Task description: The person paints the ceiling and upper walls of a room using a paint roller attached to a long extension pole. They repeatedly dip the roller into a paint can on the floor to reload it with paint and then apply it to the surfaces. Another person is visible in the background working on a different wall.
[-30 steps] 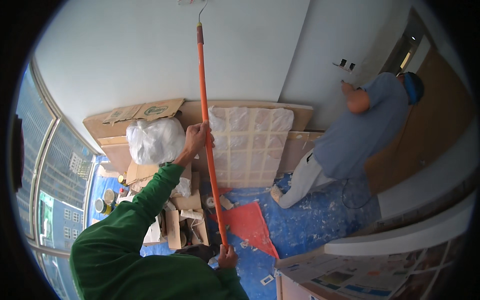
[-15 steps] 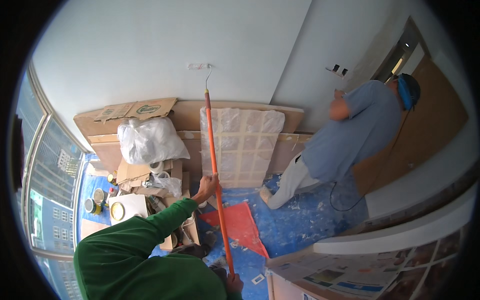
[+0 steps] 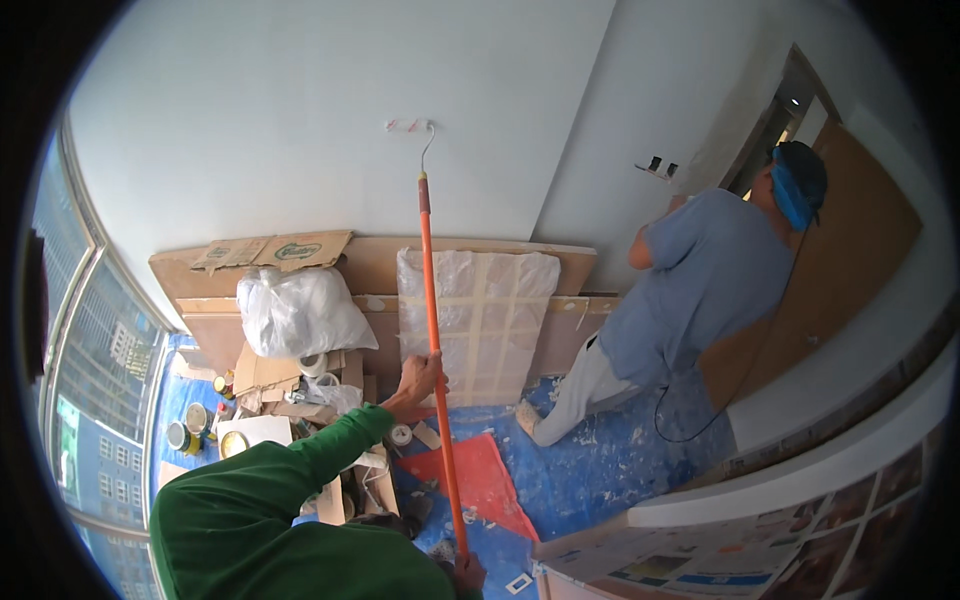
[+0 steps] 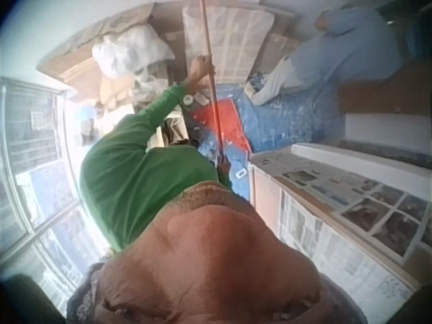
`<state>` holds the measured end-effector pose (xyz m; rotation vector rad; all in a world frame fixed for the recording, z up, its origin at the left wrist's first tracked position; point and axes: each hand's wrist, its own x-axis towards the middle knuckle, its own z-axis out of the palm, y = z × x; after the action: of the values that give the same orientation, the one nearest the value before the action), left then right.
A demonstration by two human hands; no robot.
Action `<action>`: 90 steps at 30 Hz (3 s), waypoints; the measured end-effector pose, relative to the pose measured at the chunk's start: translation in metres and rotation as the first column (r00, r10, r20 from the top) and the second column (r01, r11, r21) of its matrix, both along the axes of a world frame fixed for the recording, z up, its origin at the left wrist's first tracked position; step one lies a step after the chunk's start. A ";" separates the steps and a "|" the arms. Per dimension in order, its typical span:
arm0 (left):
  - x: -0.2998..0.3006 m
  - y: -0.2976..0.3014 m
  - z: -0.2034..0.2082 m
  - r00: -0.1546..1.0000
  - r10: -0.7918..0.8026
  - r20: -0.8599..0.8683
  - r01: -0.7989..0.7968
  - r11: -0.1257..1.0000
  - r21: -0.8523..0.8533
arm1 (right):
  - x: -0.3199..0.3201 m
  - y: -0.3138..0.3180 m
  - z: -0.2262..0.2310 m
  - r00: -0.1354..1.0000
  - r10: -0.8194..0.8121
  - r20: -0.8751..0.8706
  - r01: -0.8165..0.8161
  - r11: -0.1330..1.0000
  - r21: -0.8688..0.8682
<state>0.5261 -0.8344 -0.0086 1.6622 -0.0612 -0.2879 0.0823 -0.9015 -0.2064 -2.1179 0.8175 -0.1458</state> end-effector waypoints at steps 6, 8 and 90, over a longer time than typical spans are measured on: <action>0.045 0.007 0.087 0.980 0.043 0.196 -0.047 0.999 0.014 | 0.091 0.016 0.088 0.996 -0.015 0.091 0.004 0.993 0.121; 0.066 0.005 0.107 0.967 0.027 0.251 -0.022 1.000 -0.022 | 0.112 0.017 0.093 0.993 -0.012 0.120 -0.005 0.990 0.140; -0.257 0.134 0.167 0.922 0.307 0.238 -0.266 0.946 -0.187 | 0.176 -0.031 0.189 0.836 0.448 0.316 -0.541 0.576 0.613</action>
<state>0.2689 -0.7005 0.1587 1.5249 -0.0370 0.1611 0.2580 -0.9328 -0.0172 -1.5086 0.1057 0.2919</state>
